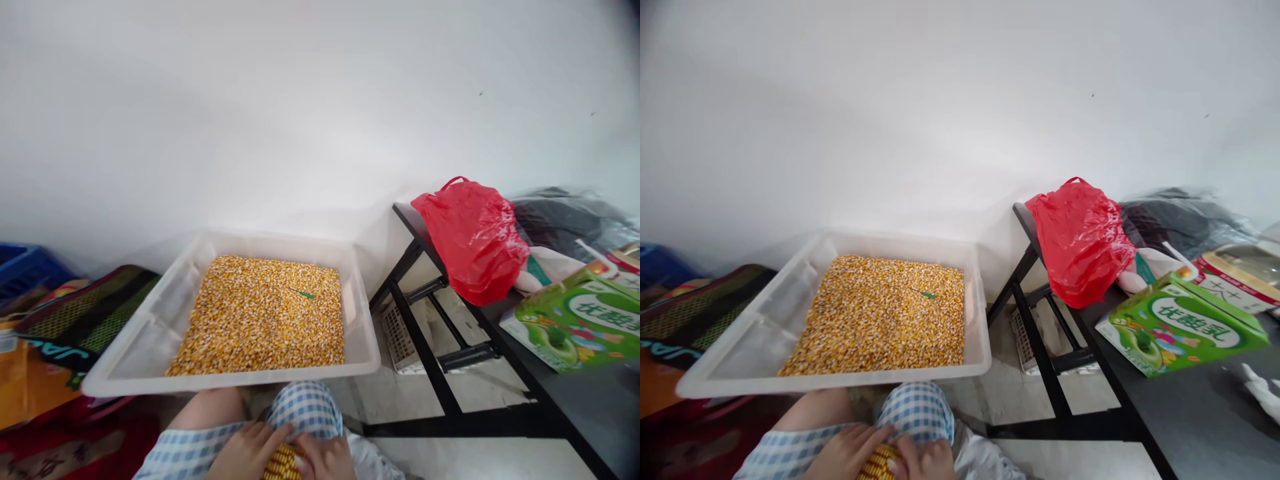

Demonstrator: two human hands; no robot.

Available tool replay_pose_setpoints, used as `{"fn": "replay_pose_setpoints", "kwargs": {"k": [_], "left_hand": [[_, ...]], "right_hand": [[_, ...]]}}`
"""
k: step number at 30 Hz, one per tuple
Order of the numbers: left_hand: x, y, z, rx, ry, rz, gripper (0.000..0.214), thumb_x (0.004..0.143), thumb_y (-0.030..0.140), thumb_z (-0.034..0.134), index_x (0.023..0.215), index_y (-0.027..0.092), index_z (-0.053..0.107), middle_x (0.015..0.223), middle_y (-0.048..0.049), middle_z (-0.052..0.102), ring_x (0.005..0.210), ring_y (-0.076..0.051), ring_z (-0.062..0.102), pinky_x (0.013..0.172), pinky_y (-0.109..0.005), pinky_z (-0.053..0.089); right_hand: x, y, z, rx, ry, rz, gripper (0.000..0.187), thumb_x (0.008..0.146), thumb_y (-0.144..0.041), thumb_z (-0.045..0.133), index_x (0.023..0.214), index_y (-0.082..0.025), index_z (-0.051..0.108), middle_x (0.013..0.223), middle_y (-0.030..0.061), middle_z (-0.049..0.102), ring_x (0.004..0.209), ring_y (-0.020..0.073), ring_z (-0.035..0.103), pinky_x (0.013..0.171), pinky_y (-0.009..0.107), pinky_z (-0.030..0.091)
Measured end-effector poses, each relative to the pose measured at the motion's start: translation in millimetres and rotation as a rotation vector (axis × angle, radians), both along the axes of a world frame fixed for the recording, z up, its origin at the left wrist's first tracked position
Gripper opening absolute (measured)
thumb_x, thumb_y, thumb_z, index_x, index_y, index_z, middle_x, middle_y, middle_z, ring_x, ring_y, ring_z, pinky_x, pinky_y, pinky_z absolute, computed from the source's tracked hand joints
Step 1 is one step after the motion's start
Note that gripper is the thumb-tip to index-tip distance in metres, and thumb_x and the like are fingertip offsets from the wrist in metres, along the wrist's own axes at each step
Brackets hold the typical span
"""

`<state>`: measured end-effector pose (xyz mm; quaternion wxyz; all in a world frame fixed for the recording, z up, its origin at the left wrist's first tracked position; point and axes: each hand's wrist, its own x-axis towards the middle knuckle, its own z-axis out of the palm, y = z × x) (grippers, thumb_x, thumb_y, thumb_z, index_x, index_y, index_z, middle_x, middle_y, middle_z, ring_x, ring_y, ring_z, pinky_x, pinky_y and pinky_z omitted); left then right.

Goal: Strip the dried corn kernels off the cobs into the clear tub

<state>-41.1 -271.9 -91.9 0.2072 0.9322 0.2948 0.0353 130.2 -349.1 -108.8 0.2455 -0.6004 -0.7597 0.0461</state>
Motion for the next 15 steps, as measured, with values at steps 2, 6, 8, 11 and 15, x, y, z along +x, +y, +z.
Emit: {"fn": "replay_pose_setpoints", "kwargs": {"k": [2,6,8,11,15], "left_hand": [[0.1,2.7,-1.9,0.018,-0.044,-0.019,0.067,0.055,0.052,0.063,0.115,0.024,0.05,0.092,-0.0081,0.064,0.081,-0.025,0.06,0.075,-0.035,0.046],[-2.8,4.0,-6.1,0.054,-0.118,-0.023,0.072,0.053,0.058,0.062,0.115,0.023,0.05,0.09,-0.0098,0.064,0.079,-0.025,0.06,0.074,-0.036,0.047],[-3.3,3.7,-6.0,0.059,-0.146,-0.029,0.073,0.053,0.06,0.061,0.114,0.022,0.051,0.09,-0.0103,0.064,0.078,-0.025,0.061,0.072,-0.036,0.047],[-1.2,3.9,-1.5,0.049,-0.169,-0.031,0.075,0.048,0.06,0.064,0.112,0.021,0.052,0.09,-0.0104,0.065,0.078,-0.025,0.062,0.072,-0.037,0.048],[2.0,3.2,8.6,0.042,-0.131,0.009,0.082,0.04,0.056,0.069,0.112,0.02,0.051,0.089,-0.0091,0.066,0.078,-0.026,0.062,0.072,-0.036,0.048]], "right_hand": [[2.8,-1.6,-1.2,0.001,0.011,0.019,0.046,0.09,-0.038,0.008,0.095,-0.023,0.05,0.056,-0.0001,0.061,0.042,0.0162,0.055,0.045,0.027,0.035],[6.3,-4.1,-4.8,-0.042,0.056,0.045,0.041,0.09,-0.034,0.012,0.098,-0.024,0.051,0.061,0.0007,0.063,0.049,0.0159,0.057,0.051,0.026,0.039],[6.6,-4.5,-2.2,-0.045,0.093,0.036,0.042,0.09,-0.034,0.011,0.099,-0.024,0.051,0.063,0.001,0.063,0.051,0.0161,0.058,0.052,0.026,0.04],[5.5,-4.5,6.6,-0.039,0.139,0.018,0.043,0.09,-0.035,0.01,0.099,-0.025,0.051,0.067,0.001,0.064,0.053,0.016,0.059,0.054,0.026,0.04],[-2.5,-5.6,17.7,-0.069,0.143,-0.024,0.044,0.09,-0.033,0.01,0.097,-0.024,0.053,0.07,0.0021,0.064,0.055,0.0164,0.06,0.056,0.027,0.041]]}}
